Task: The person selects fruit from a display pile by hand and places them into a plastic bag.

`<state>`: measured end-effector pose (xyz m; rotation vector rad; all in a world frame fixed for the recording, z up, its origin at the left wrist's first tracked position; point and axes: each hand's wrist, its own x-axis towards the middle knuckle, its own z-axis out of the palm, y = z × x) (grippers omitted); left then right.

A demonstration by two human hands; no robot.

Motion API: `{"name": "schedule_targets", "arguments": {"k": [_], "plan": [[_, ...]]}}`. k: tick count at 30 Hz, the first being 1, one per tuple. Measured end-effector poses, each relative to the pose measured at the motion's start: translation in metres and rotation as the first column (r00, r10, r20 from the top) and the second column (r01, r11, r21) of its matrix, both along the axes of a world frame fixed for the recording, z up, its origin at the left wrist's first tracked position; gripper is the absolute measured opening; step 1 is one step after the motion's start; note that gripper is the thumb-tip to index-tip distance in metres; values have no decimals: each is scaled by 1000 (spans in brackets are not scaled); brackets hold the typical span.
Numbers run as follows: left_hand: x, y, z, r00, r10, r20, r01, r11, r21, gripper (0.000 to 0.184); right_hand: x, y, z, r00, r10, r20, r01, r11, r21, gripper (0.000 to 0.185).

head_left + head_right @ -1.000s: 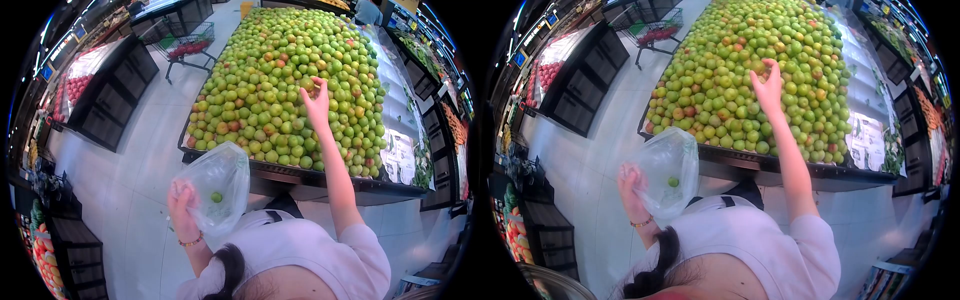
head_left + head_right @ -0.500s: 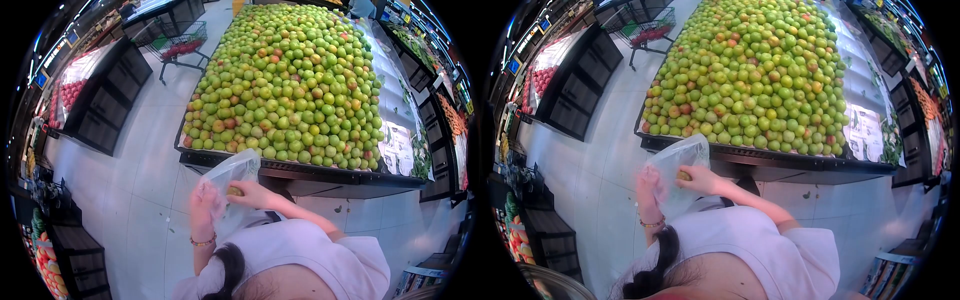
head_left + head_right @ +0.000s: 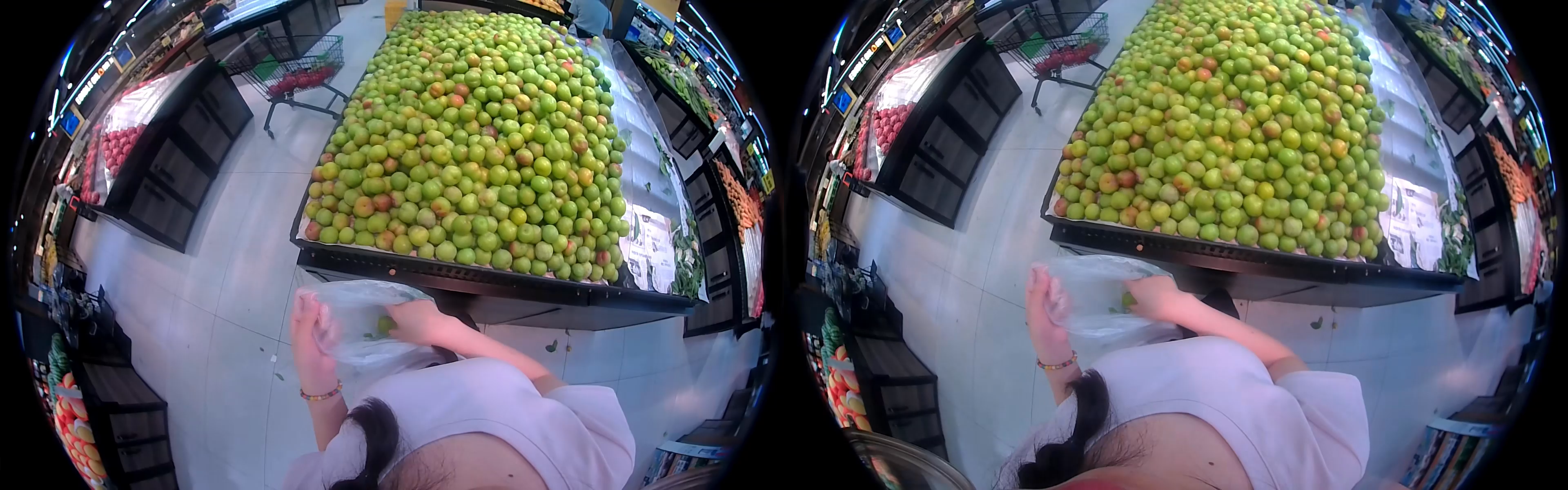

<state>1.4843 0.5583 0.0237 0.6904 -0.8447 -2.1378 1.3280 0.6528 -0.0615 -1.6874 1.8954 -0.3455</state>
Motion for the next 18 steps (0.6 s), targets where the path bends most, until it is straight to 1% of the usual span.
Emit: {"name": "schedule_targets", "arguments": {"k": [2,3,4,5,6,7,8,9,10,11,13,15,16,18], "plan": [[4,-2,-2,998,65,2,-65,998,4,6,-18,1,25,998,44,36,-44,999,-4,38],[5,-3,-2,995,100,3,-100,995,5,6,-32,0,41,984,58,171,-35,990,-137,31],[7,-4,-2,993,114,2,-114,993,3,6,-45,1,74,964,-12,264,71,974,-215,23],[8,-5,-1,992,127,2,-127,992,1,6,-60,-1,82,937,-114,331,228,915,-333,18],[9,-5,0,990,140,2,-140,990,-1,6,-73,-3,89,921,-273,278,382,772,-507,15],[10,-5,0,991,133,0,-133,991,-1,6,-89,-9,93,879,-379,289,474,629,-616,17],[10,-5,0,992,128,-3,-128,992,-2,6,-110,-15,92,862,-494,117,424,573,-702,23],[12,-5,0,992,124,-5,-124,992,-3,5,-128,-21,87,812,-583,-28,371,553,-746,30],[12,-5,0,992,126,-6,-126,992,-21,5,-142,-28,77,745,-648,-156,342,573,-745,36],[9,-3,1,992,127,-9,-128,991,-40,5,-158,-35,58,707,-676,-210,343,587,-734,42],[6,-3,4,989,148,-10,-148,988,-50,4,-172,-45,35,640,-712,-290,337,599,-727,46],[5,-2,7,983,186,2,-185,982,-24,4,-177,-49,20,618,-692,-374,322,656,-682,49],[5,-3,7,985,173,-19,-173,984,-33,4,-177,-51,15,589,-715,-377,315,633,-707,46],[7,-5,8,988,145,-49,-147,988,-48,5,-178,-52,15,599,-732,-325,342,601,-723,45]]}}
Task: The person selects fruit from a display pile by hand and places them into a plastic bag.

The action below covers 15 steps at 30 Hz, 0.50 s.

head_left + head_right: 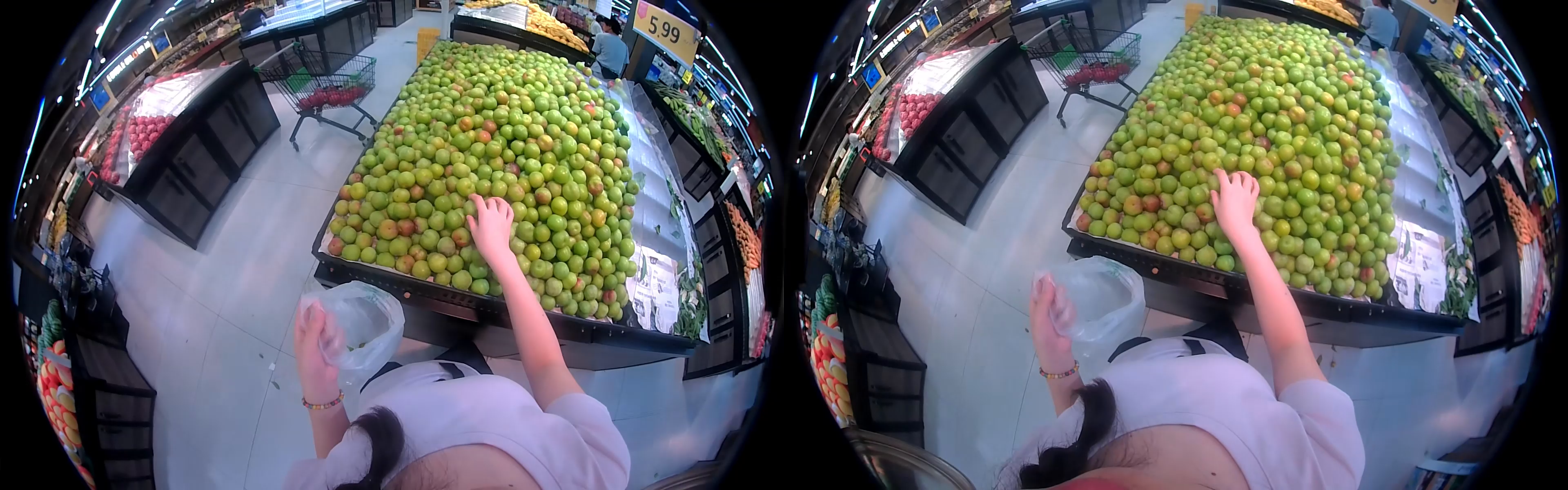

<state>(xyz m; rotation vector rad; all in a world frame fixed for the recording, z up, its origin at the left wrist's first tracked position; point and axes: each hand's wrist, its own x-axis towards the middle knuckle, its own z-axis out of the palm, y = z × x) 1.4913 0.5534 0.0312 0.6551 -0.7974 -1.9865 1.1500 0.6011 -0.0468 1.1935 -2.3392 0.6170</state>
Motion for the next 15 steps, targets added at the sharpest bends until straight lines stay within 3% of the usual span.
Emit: {"name": "schedule_targets", "arguments": {"k": [2,5,6,9,11,13,15], "plan": [[1,1,3,1000,-18,-7,18,1000,-15,6,4,0,7,1000,-6,9,6,997,-79,42],[2,1,3,1000,-29,-1,29,999,-28,7,12,0,19,948,198,250,-70,894,-443,43],[2,1,2,1000,-31,5,31,999,-26,7,22,3,31,883,288,372,-63,856,-512,47],[0,2,-3,998,-44,36,44,999,10,8,47,8,54,676,639,367,-172,621,-765,54],[-2,3,-3,997,-76,4,76,997,15,8,65,17,74,651,672,352,-202,601,-773,59],[-3,4,-2,996,-91,-1,91,996,15,7,78,21,87,534,772,345,-172,498,-850,62],[-3,5,-1,997,-81,15,81,997,9,7,86,24,93,535,770,349,-168,502,-849,47]]}}
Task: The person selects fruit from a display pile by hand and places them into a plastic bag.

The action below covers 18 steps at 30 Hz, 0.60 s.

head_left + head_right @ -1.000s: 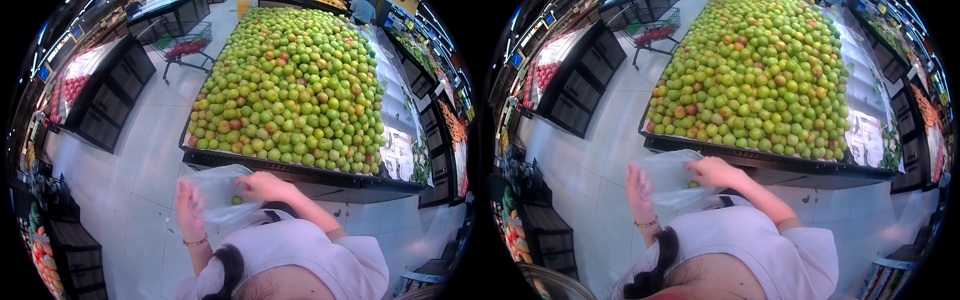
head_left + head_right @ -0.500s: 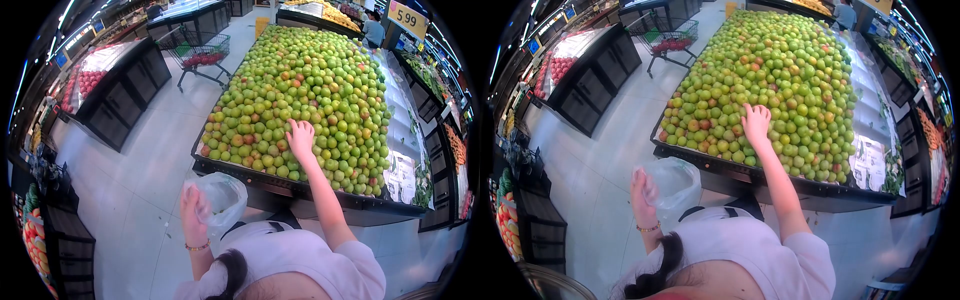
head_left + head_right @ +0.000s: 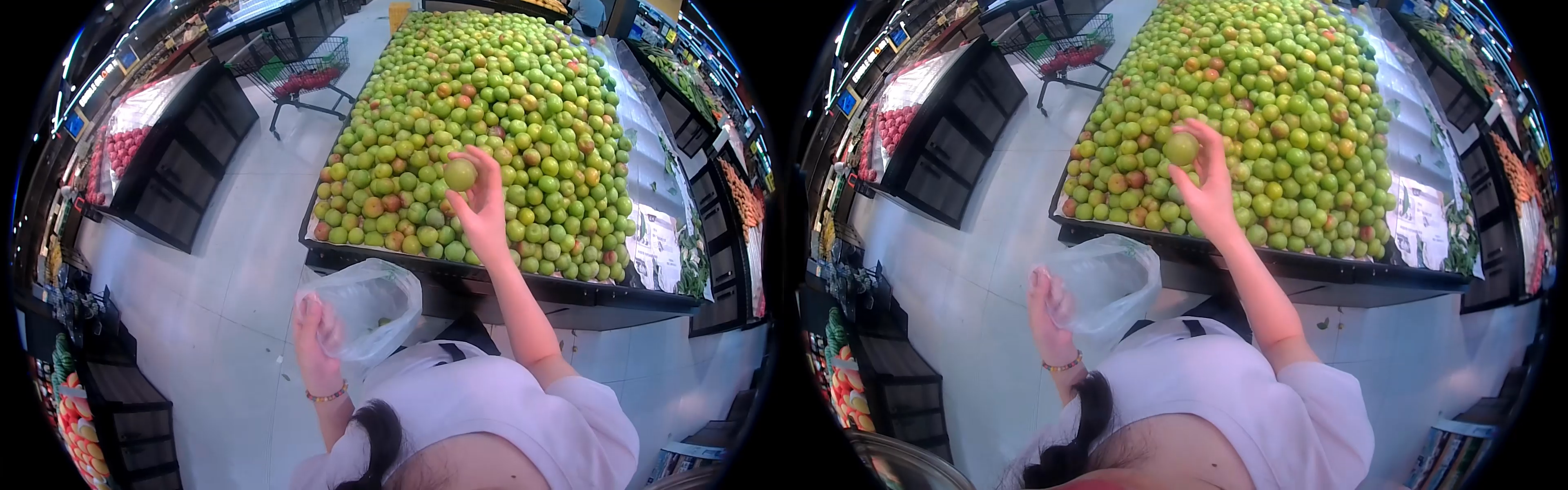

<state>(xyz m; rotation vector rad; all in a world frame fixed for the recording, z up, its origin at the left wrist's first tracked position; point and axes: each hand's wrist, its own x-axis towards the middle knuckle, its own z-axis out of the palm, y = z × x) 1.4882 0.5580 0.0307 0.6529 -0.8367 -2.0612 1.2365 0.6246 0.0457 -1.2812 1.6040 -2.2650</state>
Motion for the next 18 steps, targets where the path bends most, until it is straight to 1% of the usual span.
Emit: {"name": "schedule_targets", "arguments": {"k": [1,2,3,4,5,6,7,8,9,10,11,12,14,16,18], "plan": [[-1,0,0,1000,2,18,-2,1000,11,7,2,3,-4,973,183,138,-182,983,-20,40],[-3,1,0,999,0,33,-1,1000,21,6,5,7,-11,897,355,265,-350,934,-66,35],[-5,1,0,999,-5,48,3,999,32,6,8,12,-18,776,507,375,-495,858,-135,31],[-7,1,0,999,-46,14,46,999,27,5,18,9,-27,651,613,448,-611,773,-170,38],[-9,2,-2,996,-89,-19,90,996,24,5,24,8,-45,541,688,484,-750,655,-91,39],[-9,4,-3,990,-132,-53,133,991,18,5,34,13,-51,562,692,453,-817,549,175,37],[-11,5,-4,990,-134,-40,134,991,5,4,47,9,-71,530,739,416,-840,389,378,36],[-14,8,-5,991,-131,-29,131,991,-10,5,64,14,-72,691,707,152,-593,434,678,35],[-15,11,-6,992,-126,-19,125,992,-24,7,77,13,-77,695,701,161,-544,366,755,37],[-16,13,-6,992,-124,-14,124,992,-13,7,88,13,-90,770,636,55,-407,422,810,32],[-17,15,-6,993,-122,-9,122,993,-2,8,91,15,-108,770,638,-5,-309,380,872,32],[-17,16,-6,993,-119,-4,120,993,9,9,92,16,-112,764,643,-64,-204,335,920,32],[-15,13,-10,998,4,58,-7,998,55,10,83,20,-117,752,654,-83,-172,317,933,32],[-14,9,-10,988,107,111,-116,990,81,9,65,25,-100,728,676,-116,-134,306,943,35],[-11,4,-2,970,190,154,-205,975,89,6,40,30,-67,764,606,-221,-239,584,776,33]]}}
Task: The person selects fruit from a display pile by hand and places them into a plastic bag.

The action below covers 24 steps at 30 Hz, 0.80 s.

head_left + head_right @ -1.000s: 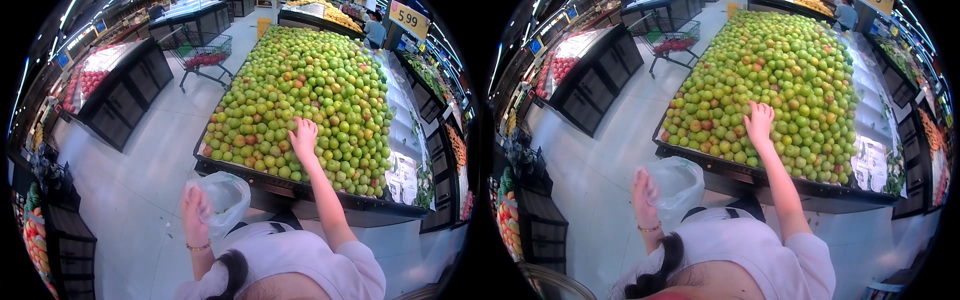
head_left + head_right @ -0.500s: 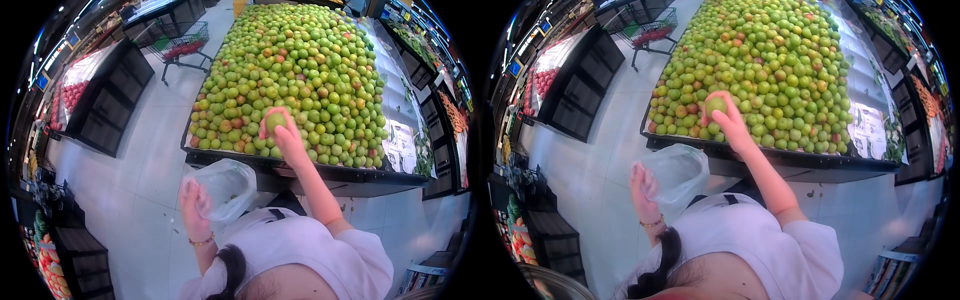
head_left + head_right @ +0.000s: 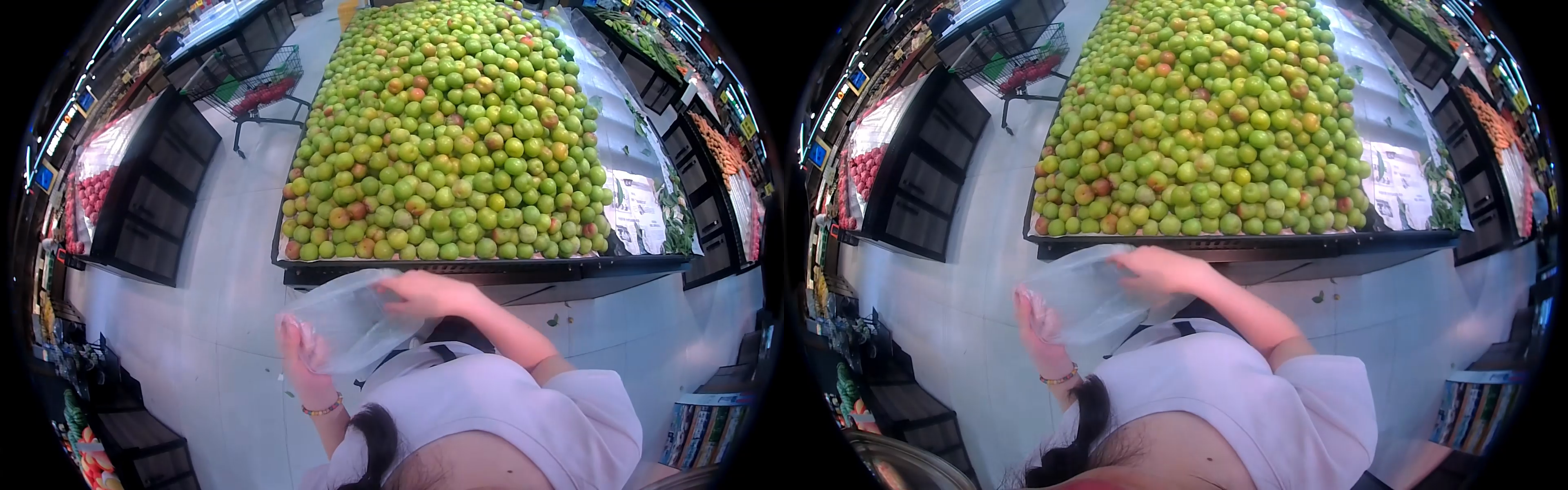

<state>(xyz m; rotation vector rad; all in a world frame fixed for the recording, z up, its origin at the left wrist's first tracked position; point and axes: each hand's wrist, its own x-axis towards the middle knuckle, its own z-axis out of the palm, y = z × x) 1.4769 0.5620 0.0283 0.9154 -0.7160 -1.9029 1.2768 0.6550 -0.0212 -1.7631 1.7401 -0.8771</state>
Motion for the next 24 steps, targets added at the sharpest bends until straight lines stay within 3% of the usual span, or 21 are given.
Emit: {"name": "schedule_targets", "arguments": {"k": [2,3,4,5,6,8,9,11,12,15,19,22,24], "plan": [[15,-13,-19,950,-156,-271,156,988,-22,6,-27,3,63,956,-88,281,55,991,121,30],[20,-16,-26,889,-227,-398,226,973,-50,6,-46,1,65,942,-261,213,270,963,-14,28],[21,-15,-26,904,-222,-365,221,974,-45,6,-67,-1,63,886,-431,169,457,875,-161,26],[22,-13,-25,919,-216,-331,216,976,-39,6,-95,-5,54,800,-600,-8,565,758,-326,29],[23,-12,-24,932,-210,-295,210,977,-33,7,-124,-11,39,642,-752,-146,607,615,-503,32],[17,-5,-14,973,-122,-197,126,992,10,6,-169,-21,11,460,-833,-307,639,550,-538,41],[15,-3,-11,986,-78,-147,83,996,27,5,-183,-25,-2,448,-803,-394,615,596,-517,43],[18,-8,-19,934,-184,-305,187,982,-22,4,-203,-30,-17,411,-722,-556,566,681,-465,47],[21,-10,-23,896,-235,-377,233,971,-51,4,-206,-29,-17,392,-723,-568,572,676,-465,48],[27,-11,-26,925,-249,-288,229,968,-102,5,-212,-31,-18,309,-721,-620,565,664,-490,50],[30,-8,-22,959,-156,-235,153,988,-32,5,-208,-33,-18,415,-791,-449,604,609,-515,50],[30,-8,-24,943,-158,-293,155,987,-32,4,-199,-34,-12,361,-812,-459,569,582,-582,47],[32,-10,-26,927,-194,-320,188,981,-51,4,-199,-33,-7,376,-727,-574,406,687,-603,45]]}}
